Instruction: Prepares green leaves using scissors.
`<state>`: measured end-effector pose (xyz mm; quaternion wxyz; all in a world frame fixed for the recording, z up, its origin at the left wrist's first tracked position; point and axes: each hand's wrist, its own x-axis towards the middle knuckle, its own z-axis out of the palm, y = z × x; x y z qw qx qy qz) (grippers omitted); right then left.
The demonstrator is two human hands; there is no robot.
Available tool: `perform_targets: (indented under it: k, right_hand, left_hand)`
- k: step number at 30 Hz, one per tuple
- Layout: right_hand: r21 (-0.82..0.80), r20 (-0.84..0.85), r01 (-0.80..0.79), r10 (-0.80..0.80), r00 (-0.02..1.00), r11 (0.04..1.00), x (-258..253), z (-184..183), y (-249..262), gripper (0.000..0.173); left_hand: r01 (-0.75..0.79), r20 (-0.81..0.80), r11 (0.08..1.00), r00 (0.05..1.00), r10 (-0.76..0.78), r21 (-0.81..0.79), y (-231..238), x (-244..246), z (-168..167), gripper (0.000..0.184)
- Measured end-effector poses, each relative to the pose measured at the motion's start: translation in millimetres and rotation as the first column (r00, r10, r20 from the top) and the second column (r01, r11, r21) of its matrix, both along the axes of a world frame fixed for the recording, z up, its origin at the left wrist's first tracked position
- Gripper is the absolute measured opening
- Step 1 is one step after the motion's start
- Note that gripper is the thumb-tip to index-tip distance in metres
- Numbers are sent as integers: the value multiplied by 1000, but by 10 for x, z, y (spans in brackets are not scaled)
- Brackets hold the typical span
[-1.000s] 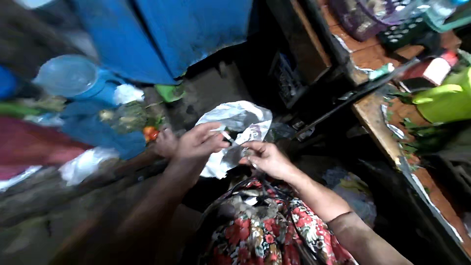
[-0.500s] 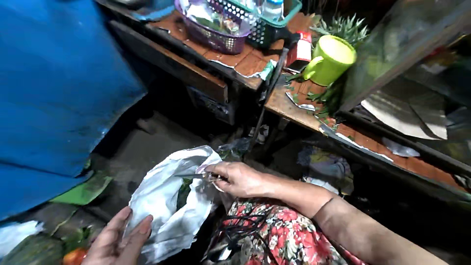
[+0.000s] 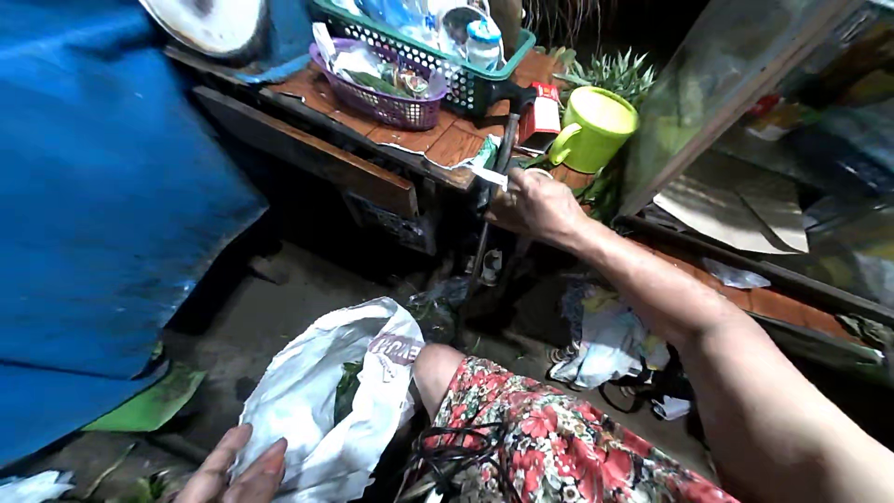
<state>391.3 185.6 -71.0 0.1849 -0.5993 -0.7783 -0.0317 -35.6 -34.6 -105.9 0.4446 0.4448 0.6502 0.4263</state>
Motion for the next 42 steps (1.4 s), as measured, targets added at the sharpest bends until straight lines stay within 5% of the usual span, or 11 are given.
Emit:
perform_targets:
  k: [10, 21, 28, 36, 42]
  right_hand:
    - [52, 56, 139, -142, 988, 989, 424, -302, 717, 35]
    - [-18, 217, 123, -116, 969, 992, 402, -254, 858, 38]
    - [123, 217, 44, -70, 974, 991, 472, -276, 723, 34]
    - [369, -62, 53, -32, 998, 928, 345, 130, 486, 33]
    - [527, -273, -90, 268, 924, 845, -16, 336, 296, 33]
  left_hand:
    - [-3, -34, 1000, 999, 4, 20, 15, -33, -75, 55]
    - [-14, -96, 1000, 995, 12, -21, 44, -1, -86, 53]
    - [-27, -101, 1000, 995, 28, 6, 47, 47, -71, 51]
    - [-13, -105, 1000, 994, 16, 28, 72, 125, -41, 48]
    - [-5, -90, 999, 996, 8, 43, 100, 229, 26, 48]
